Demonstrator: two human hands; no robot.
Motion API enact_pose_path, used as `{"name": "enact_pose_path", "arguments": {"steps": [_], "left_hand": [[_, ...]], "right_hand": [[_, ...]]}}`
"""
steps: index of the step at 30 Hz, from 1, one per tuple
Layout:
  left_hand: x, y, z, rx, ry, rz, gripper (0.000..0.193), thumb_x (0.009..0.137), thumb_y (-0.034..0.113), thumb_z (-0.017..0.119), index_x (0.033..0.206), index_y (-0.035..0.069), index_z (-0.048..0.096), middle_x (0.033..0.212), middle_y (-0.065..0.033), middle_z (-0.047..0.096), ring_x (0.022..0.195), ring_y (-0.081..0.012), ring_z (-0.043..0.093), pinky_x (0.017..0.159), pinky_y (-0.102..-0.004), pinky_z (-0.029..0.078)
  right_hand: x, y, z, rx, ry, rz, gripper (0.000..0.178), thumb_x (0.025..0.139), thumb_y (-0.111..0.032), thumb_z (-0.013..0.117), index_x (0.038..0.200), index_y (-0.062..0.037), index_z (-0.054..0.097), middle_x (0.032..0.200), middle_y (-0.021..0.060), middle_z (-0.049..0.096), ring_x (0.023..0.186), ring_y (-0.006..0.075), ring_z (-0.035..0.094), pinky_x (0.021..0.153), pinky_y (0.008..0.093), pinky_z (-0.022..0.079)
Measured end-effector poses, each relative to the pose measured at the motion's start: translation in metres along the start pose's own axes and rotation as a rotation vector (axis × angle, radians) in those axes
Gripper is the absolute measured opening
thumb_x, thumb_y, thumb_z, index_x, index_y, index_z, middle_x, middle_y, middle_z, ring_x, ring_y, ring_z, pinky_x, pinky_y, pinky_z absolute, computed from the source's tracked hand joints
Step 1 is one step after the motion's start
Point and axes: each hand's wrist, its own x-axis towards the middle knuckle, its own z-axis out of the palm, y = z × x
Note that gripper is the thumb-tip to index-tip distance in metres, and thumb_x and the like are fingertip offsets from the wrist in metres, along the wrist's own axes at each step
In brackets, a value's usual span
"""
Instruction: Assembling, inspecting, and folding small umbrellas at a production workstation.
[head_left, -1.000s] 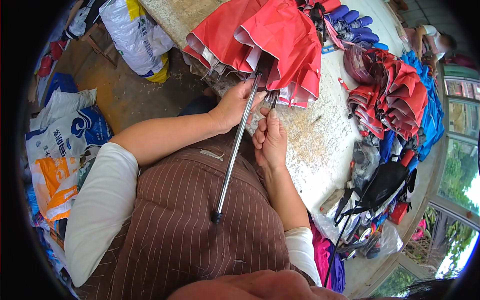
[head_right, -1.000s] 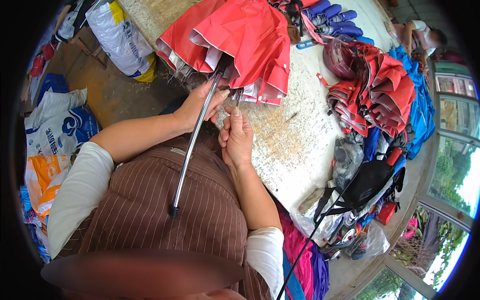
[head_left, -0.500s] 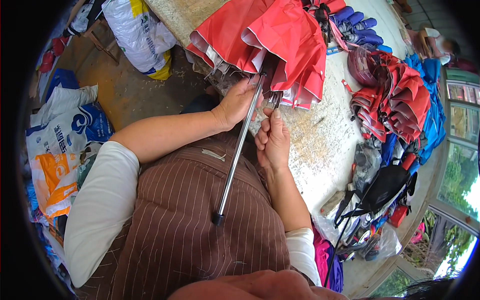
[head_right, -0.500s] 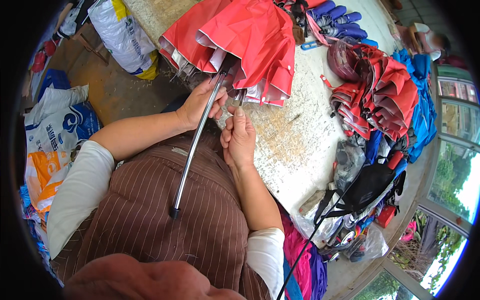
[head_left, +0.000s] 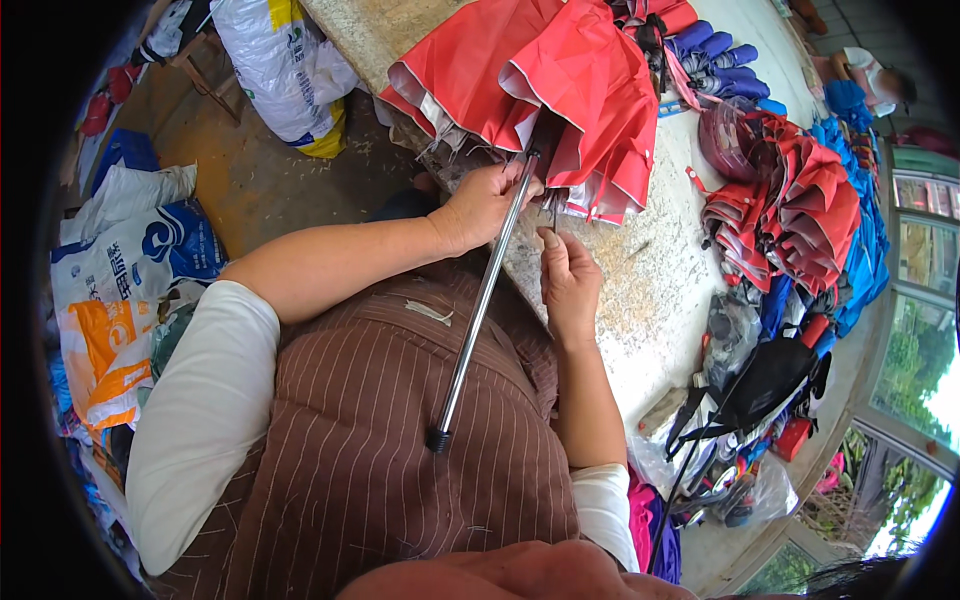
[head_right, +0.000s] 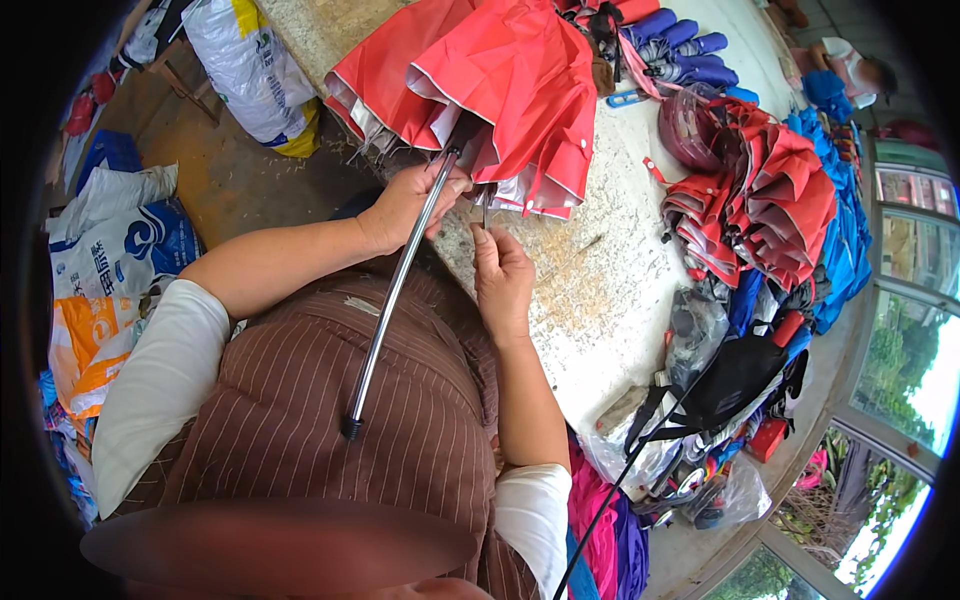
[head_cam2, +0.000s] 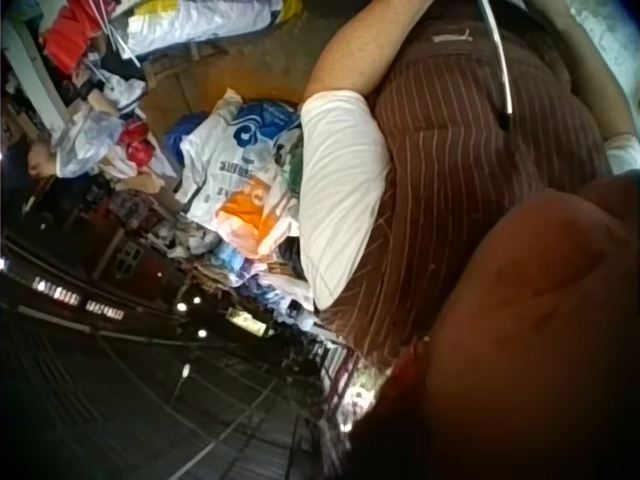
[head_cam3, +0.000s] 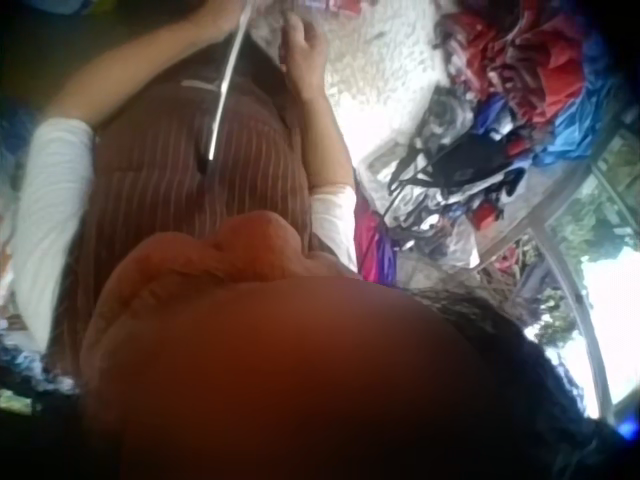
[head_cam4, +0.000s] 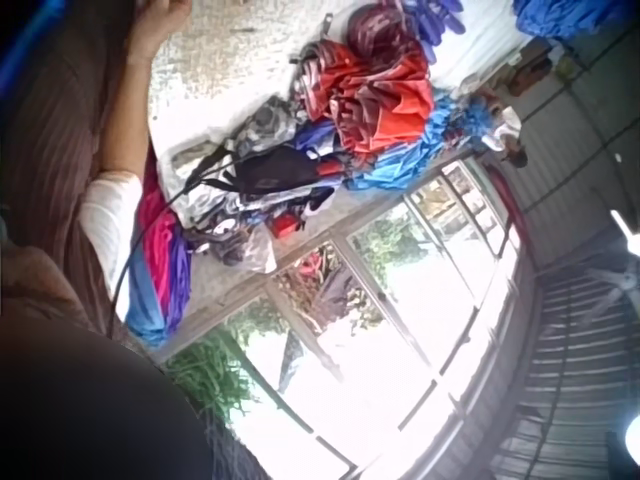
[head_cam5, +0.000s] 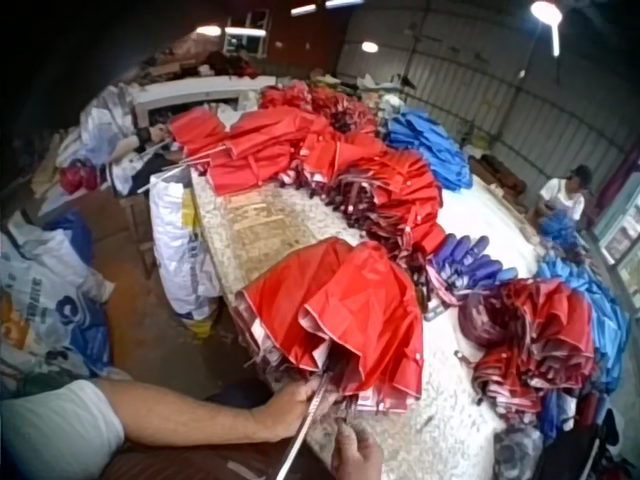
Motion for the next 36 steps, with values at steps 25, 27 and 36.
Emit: {"name": "enact_pose_path", "arguments": {"steps": [25, 27, 36], "left_hand": [[-0.027, -0.023, -0.035, 0.339, -0.092, 0.002, 0.025, 0.093, 0.027, 0.045, 0.085, 0.004, 0.053, 0.056, 0.0023, 0.046, 0.046, -0.0043, 0.043, 0.042, -0.0201, 0.037], [-0.030, -0.021, -0.030, 0.275, -0.087, -0.038, 0.028, 0.094, 0.029, 0.044, 0.085, 0.004, 0.053, 0.057, 0.0025, 0.046, 0.046, -0.0042, 0.042, 0.042, -0.0197, 0.036], [-0.037, -0.020, -0.044, 0.196, -0.109, -0.114, 0.028, 0.094, 0.029, 0.043, 0.088, 0.003, 0.053, 0.059, 0.0019, 0.046, 0.047, -0.0040, 0.043, 0.043, -0.0179, 0.037]], "right_hand": [[-0.023, -0.055, -0.021, -1.133, 0.079, -0.302, 0.036, 0.078, -0.030, 0.066, 0.098, -0.0010, 0.063, 0.072, 0.0149, 0.062, 0.064, 0.0255, 0.061, 0.061, 0.0332, 0.047], [-0.016, -0.057, -0.019, -1.186, 0.086, -0.313, 0.036, 0.078, -0.032, 0.065, 0.097, -0.0019, 0.063, 0.074, 0.0155, 0.062, 0.066, 0.0274, 0.061, 0.061, 0.0346, 0.047], [-0.009, -0.066, -0.009, -1.458, -0.150, -0.313, 0.033, 0.078, -0.038, 0.061, 0.091, -0.0074, 0.064, 0.076, 0.0144, 0.063, 0.069, 0.0315, 0.061, 0.061, 0.0392, 0.047]]}}
